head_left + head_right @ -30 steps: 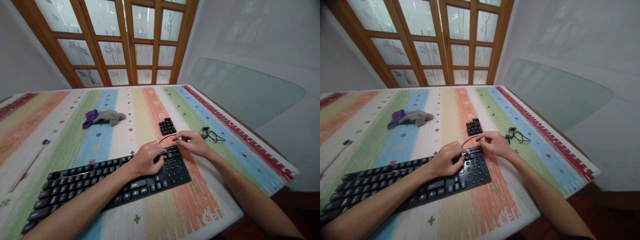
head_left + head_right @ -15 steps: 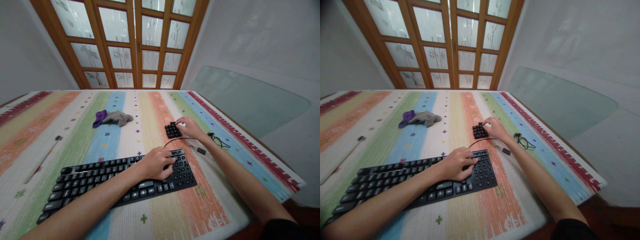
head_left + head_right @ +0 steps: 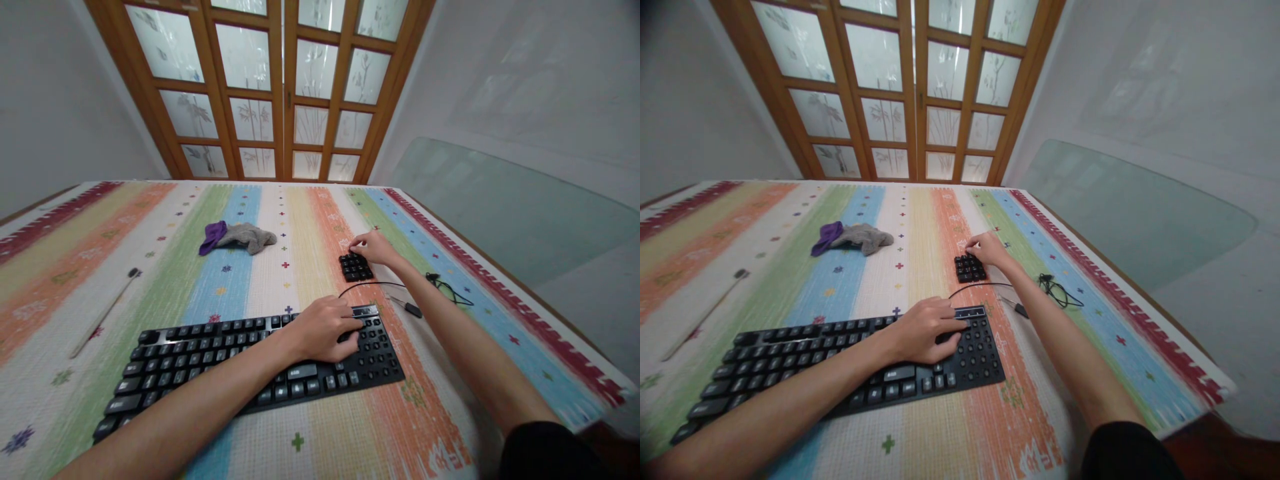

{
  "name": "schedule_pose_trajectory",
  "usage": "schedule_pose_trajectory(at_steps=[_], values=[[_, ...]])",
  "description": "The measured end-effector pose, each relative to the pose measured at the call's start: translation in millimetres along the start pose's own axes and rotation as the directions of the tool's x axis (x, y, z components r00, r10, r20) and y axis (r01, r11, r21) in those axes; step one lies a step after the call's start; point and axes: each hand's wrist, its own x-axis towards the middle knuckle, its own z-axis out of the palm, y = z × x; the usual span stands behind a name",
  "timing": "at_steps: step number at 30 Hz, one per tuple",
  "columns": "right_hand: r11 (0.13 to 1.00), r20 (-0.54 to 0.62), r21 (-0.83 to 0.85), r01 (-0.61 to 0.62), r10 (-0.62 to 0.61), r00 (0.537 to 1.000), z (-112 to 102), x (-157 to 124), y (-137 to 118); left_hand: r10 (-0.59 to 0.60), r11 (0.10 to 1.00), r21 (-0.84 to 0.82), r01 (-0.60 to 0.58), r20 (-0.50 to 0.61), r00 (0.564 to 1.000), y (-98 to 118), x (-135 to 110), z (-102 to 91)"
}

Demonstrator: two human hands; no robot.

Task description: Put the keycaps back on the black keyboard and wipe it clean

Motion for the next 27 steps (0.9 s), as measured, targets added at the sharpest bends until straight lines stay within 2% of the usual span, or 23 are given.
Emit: schedule_pose_trajectory(at_steps=[4,10,13,15,20,24,27], values=[[0.999,-0.014,0.041,0.008,-0.007,1.0,2,4,-4,0.004,1.0,-0.013,-0.005,-0.038,0.999,0,0,-0.3],[0.992,-0.101,0.108,0.062,-0.051,0.994,-5,-7,-13,0.008,1.0,0.007,-0.008,-0.005,1.0,0,0,-0.4],[0.98,-0.139,0.178,0.094,-0.069,0.988,-13,-29,-22,0.006,1.0,0.011,-0.006,0.015,1.0,-1,-1,0.6],[0.947,-0.148,0.289,0.137,-0.098,0.984,-18,-49,-29,-0.006,1.0,-0.002,0.006,0.024,1.0,-1,-1,1.1],[0.863,-0.05,0.478,0.161,-0.156,0.986,-27,-104,-43,-0.044,0.997,-0.065,0.044,-0.001,0.999,0,-1,0.3],[0.824,-0.037,0.536,0.182,-0.192,0.981,-25,-136,-48,-0.074,0.994,-0.08,0.071,-0.032,0.997,2,0,-2.2],[0.819,-0.05,0.519,0.245,-0.258,0.965,-24,-149,-50,-0.084,0.994,-0.078,0.083,-0.015,0.996,3,1,-3.5]])
